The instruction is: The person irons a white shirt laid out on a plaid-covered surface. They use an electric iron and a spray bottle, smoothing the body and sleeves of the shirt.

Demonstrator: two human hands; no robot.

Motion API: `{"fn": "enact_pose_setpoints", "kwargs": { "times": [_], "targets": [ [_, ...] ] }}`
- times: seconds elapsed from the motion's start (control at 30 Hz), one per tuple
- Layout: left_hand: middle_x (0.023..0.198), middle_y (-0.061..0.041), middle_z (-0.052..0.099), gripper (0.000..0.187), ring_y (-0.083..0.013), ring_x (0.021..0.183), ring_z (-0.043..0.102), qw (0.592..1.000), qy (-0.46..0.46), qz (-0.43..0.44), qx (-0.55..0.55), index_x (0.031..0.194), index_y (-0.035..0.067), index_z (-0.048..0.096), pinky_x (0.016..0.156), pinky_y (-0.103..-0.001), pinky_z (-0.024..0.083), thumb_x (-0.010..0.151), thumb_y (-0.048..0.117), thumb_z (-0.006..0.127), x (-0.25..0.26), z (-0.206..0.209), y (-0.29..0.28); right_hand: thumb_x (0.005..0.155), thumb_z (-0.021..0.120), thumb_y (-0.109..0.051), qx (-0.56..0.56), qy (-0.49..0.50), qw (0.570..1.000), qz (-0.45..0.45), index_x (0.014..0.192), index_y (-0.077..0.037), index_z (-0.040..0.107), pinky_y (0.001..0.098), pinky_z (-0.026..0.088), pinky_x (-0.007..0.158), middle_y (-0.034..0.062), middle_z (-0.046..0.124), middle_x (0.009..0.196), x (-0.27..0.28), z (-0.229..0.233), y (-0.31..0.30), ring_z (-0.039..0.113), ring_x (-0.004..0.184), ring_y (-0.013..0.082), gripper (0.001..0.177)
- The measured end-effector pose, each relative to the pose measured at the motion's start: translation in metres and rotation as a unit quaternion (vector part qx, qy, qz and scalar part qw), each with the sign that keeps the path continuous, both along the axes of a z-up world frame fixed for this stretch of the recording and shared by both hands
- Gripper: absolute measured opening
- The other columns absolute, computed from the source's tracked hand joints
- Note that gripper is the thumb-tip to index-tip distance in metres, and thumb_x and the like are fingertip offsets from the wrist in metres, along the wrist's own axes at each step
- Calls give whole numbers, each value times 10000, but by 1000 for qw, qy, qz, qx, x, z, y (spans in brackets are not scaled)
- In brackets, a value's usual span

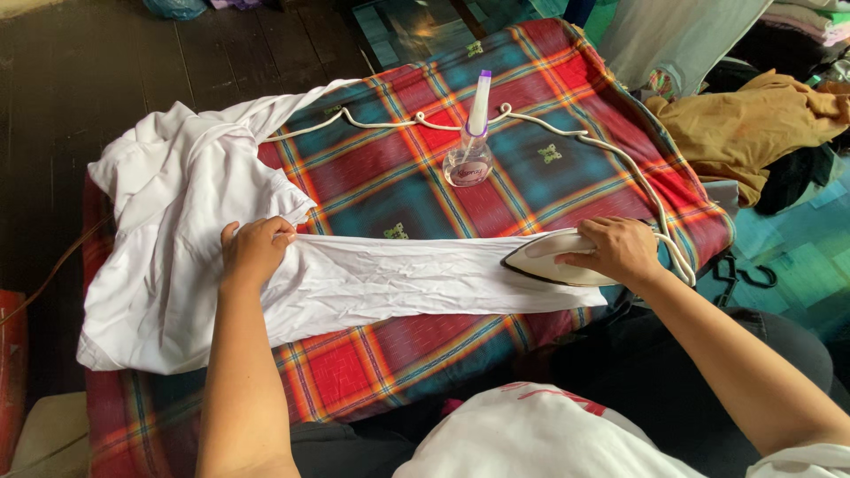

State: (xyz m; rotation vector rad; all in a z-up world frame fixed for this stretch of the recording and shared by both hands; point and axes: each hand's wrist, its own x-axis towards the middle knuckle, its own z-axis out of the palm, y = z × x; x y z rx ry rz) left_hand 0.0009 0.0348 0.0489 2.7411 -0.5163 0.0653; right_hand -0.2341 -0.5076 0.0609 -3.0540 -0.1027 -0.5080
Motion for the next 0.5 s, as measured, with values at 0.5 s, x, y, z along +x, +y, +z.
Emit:
{"fn": "enact_pose_setpoints", "kwargs": {
  "times": [0.5],
  "targets": [
    [912, -9, 745, 109, -197, 972, 677, 1000, -13, -13, 1, 918, 177, 741, 1132, -515, 272, 942, 265, 682, -2, 9, 3, 734, 702, -734, 3, 35, 998, 53, 747, -107, 655, 437, 526, 581, 55, 687, 718, 67, 9, 100, 700, 688, 296, 630]
  ]
}}
